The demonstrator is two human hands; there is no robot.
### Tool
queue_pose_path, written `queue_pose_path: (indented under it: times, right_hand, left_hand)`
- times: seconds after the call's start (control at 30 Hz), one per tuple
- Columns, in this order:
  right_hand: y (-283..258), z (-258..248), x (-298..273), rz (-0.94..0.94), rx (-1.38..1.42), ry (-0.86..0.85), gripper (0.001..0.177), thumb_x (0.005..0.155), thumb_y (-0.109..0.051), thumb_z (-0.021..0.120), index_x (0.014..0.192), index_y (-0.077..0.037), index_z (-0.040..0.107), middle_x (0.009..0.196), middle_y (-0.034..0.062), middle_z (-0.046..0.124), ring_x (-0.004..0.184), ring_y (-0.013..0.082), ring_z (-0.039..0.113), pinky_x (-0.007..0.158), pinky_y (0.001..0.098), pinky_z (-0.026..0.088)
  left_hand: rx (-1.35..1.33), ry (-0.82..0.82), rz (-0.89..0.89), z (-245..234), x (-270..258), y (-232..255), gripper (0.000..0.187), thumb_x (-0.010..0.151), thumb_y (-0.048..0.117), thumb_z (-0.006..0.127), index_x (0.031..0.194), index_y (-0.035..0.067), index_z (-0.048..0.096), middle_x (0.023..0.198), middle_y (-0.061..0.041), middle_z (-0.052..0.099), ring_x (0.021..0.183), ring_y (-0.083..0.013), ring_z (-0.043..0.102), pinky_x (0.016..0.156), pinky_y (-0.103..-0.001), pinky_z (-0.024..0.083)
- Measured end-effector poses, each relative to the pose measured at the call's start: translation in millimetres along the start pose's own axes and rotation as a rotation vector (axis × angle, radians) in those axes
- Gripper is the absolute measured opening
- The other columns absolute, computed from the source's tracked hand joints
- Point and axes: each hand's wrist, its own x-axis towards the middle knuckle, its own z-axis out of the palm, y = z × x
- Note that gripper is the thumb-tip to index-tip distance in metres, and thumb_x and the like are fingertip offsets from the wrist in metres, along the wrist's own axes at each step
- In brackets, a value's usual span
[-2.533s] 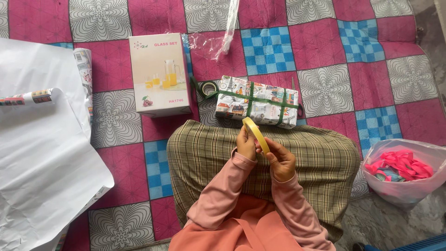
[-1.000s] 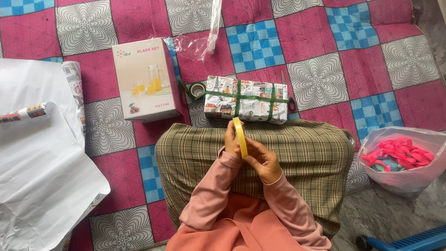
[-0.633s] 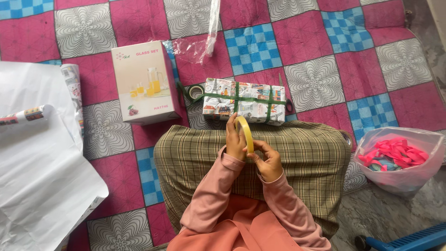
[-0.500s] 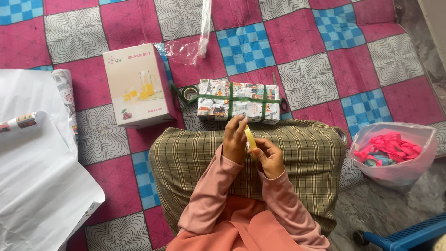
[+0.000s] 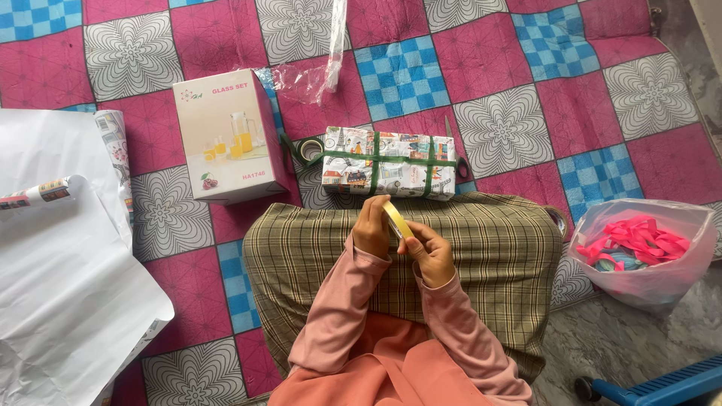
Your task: The person ties a green ribbon around a wrapped gift box, adjusts the bow, and secures the ribbon with clear tape. They use scissors to trim the ribbon ends and continue adjusting the bow and tape placement.
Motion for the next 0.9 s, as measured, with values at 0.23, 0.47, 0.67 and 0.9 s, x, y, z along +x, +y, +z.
queue_pose_path:
  times: [0.23,0.47,0.67,0.9]
  right_hand:
    - [-6.9,4.6,5.7,0.038,0.096,-0.139,0.057,0.105,-0.024,0.061,0.150,0.007,0.048,0.099,0.0075,0.069,0.085,0.0114,0.057,0.080,0.0253,0.049]
    - [-8.1,1.9,7.3,-0.011,0.068,-0.235,0.055,0.108,-0.020,0.057,0.154,0.007,0.042,0.112,0.0111,0.071,0.095,0.0121,0.058,0.090,0.0273,0.050]
    - [8.0,-8.6,8.8,0.116,0.190,-0.081,0.049,0.099,-0.017,0.055,0.140,0.011,0.053,0.093,0.0102,0.067,0.081,0.0123,0.058,0.076,0.0240,0.046]
    - [12.8,-0.9,4.8,0.069,0.156,0.020,0.056,0.092,-0.018,0.049,0.138,0.013,0.056,0.086,0.0065,0.059,0.070,0.0085,0.044,0.065,0.0219,0.037]
  left_hand:
    - [-0.042,-0.017,-0.202,14.5,-8.7,-21.5,0.019,0.107,0.017,0.052,0.117,0.005,0.064,0.103,-0.014,0.068,0.083,-0.0361,0.071,0.067,-0.041,0.057]
    - [-0.081,0.003,-0.209,17.0,-9.3,-26.4,0.023,0.110,0.024,0.050,0.115,0.006,0.063,0.102,-0.014,0.068,0.083,-0.0355,0.071,0.066,-0.041,0.057]
    - [-0.060,-0.010,-0.225,16.2,-9.5,-19.3,0.018,0.108,0.018,0.051,0.117,0.006,0.062,0.103,-0.014,0.068,0.083,-0.0366,0.071,0.065,-0.042,0.057]
    - [0.004,-0.021,-0.205,13.6,-7.7,-13.8,0.014,0.106,0.012,0.054,0.117,0.006,0.061,0.104,-0.013,0.068,0.083,-0.0370,0.071,0.065,-0.043,0.058]
